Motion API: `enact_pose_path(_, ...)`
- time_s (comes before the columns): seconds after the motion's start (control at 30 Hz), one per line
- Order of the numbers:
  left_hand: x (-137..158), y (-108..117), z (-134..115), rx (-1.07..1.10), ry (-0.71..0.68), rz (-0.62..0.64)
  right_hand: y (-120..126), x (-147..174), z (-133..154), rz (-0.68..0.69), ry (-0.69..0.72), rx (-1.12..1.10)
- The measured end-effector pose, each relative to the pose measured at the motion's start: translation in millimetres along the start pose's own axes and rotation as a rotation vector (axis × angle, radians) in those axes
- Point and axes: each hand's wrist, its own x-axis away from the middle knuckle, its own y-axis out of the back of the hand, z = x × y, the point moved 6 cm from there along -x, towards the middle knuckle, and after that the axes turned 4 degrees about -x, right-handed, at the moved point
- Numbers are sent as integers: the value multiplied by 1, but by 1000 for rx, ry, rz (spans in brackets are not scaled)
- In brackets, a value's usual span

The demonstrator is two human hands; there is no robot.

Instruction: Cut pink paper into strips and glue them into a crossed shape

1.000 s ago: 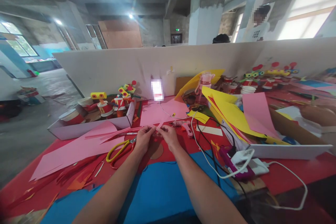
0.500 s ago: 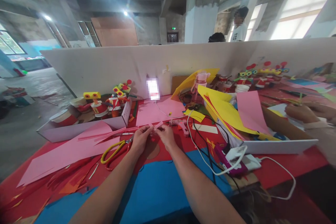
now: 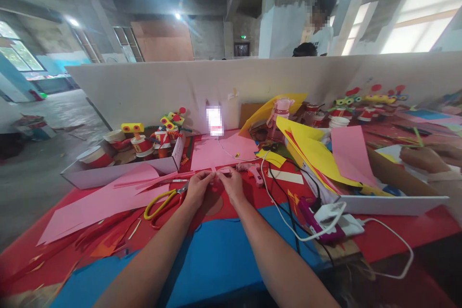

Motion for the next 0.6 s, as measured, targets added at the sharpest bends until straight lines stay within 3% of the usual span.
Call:
enact_pose_path(0.2, 2, 2, -5, -36, -2, -44, 2, -2, 6, 0, 64, 152)
enact_pose_path(0.4, 3, -1, -8, 74, -8, -30, 4, -6, -7, 11, -108, -233)
enact_pose_path(0.6, 2, -4, -1, 150, 49, 25, -12, -1, -18, 202, -227, -321)
